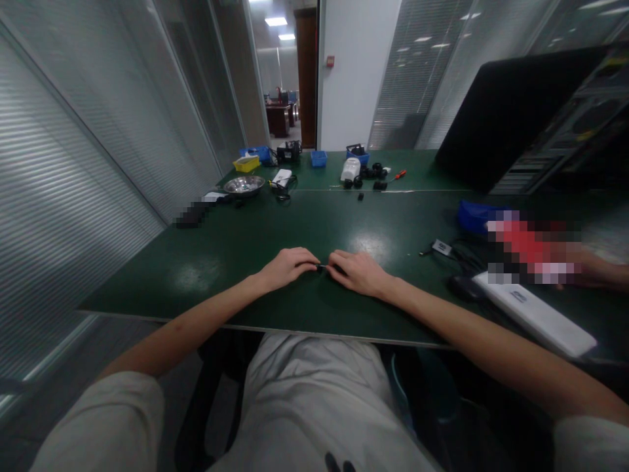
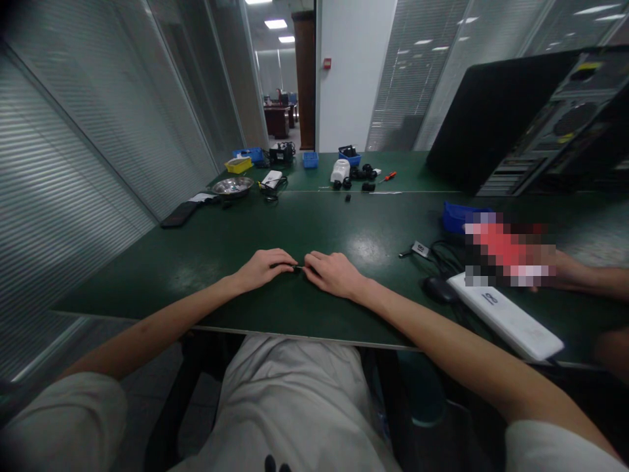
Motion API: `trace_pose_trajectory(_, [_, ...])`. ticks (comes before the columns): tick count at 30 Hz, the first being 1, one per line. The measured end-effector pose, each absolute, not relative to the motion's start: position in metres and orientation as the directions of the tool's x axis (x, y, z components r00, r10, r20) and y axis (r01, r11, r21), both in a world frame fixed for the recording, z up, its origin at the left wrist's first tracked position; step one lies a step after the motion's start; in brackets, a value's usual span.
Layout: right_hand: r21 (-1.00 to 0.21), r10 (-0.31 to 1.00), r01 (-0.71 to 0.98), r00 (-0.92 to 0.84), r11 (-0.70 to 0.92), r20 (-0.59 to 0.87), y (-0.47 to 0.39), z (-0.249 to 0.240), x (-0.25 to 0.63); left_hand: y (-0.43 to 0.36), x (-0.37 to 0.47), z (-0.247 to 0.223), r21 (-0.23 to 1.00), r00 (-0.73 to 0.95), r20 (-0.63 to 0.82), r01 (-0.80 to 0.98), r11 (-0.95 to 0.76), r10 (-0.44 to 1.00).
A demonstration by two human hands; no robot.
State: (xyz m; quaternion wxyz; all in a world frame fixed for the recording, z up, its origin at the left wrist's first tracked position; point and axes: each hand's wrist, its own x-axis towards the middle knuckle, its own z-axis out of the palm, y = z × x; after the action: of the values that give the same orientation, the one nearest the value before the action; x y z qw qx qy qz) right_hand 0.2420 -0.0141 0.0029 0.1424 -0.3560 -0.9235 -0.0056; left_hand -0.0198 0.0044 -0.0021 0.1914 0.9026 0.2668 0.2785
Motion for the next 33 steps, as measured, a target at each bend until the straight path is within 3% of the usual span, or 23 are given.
trace_pose_trajectory(10, [-0.068,0.627,0.635,-0.730,0.769,0.273,-0.0149,0.0024,0.2414,0.0004,-0.0188,-0.0013,0.471,0.700,0.406,0.390,-0.791,0.587])
trace_pose_trajectory(17, [-0.162,0.656,0.641,-0.692,0.750,0.301,-0.0138,0.0020,0.2419,0.0029,-0.0191,0.0017,0.566,0.659,0.413,0.354,-0.744,0.629])
trace_pose_trajectory(26, [-0.043,0.618,0.631,-0.741,0.775,0.264,-0.0147,0.0029,0.2390,0.0019,-0.0187,-0.0077,0.390,0.726,0.432,0.385,-0.836,0.535])
trace_pose_trajectory(33, [-0.074,0.613,0.622,-0.732,0.779,0.297,-0.0132,-0.0005,0.2392,0.0028,-0.0153,-0.0040,0.518,0.685,0.428,0.349,-0.781,0.590])
